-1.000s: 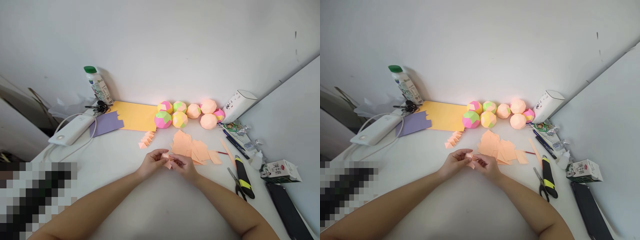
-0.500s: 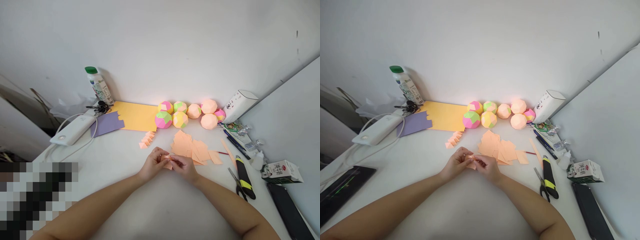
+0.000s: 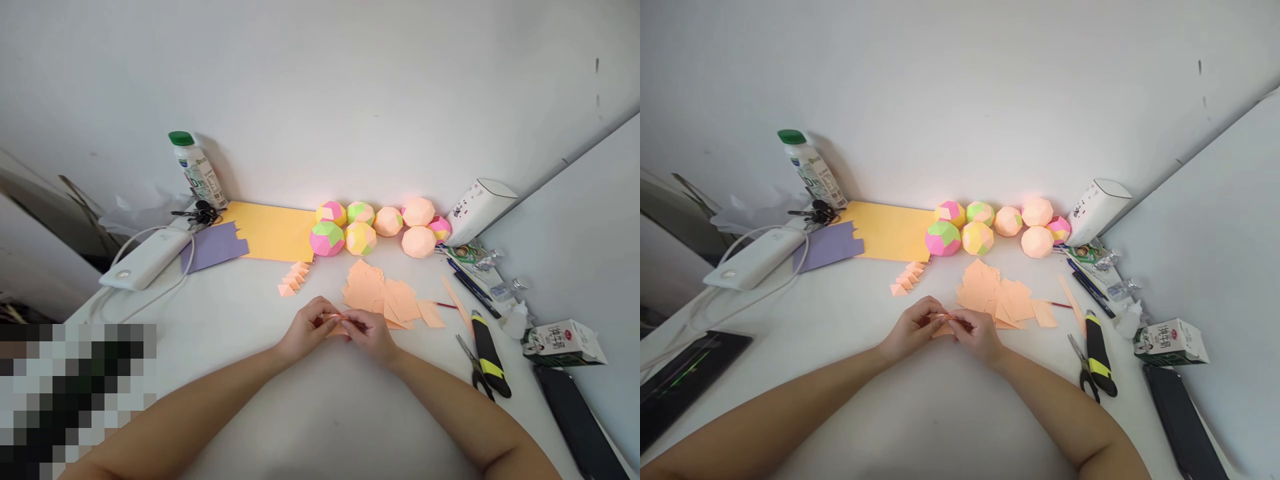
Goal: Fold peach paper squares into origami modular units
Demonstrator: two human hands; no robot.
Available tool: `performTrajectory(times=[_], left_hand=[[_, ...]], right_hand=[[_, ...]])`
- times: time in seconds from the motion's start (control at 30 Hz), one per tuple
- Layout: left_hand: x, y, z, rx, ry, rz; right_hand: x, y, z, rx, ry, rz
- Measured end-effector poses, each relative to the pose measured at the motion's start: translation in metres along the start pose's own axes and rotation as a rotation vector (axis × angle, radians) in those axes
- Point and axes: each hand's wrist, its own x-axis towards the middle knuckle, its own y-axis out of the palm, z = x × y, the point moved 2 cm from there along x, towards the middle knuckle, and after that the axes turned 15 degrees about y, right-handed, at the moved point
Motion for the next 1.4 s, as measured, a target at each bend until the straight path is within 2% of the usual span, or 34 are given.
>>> performTrajectory(times=[0.2,0.47,0.8,1.4], left_hand=[[-0.0014,-0.0005,-0.0006,-0.066,-0.050,0.014],[-0.0007,0.0022,-0.0038,-0.320,-0.066,0.032],[-0.0027,0.0009,-0.0005,-0.272,-0.058,0.018],[-0.0013,-0.0015,-0.0001,-0.127,-0.027,-0.022]], right_hand=[[0.0018,0.0010,-0.0036,0.056,0.048,0.001],[0.0025,-0.0008,0.0012,0.030,0.094,0.038],[0.0047,-0.0024,-0.0020,0.143,0.152,0.058],[0.0044,-0.0019,-0.0019,0.135,0.154,0.077]])
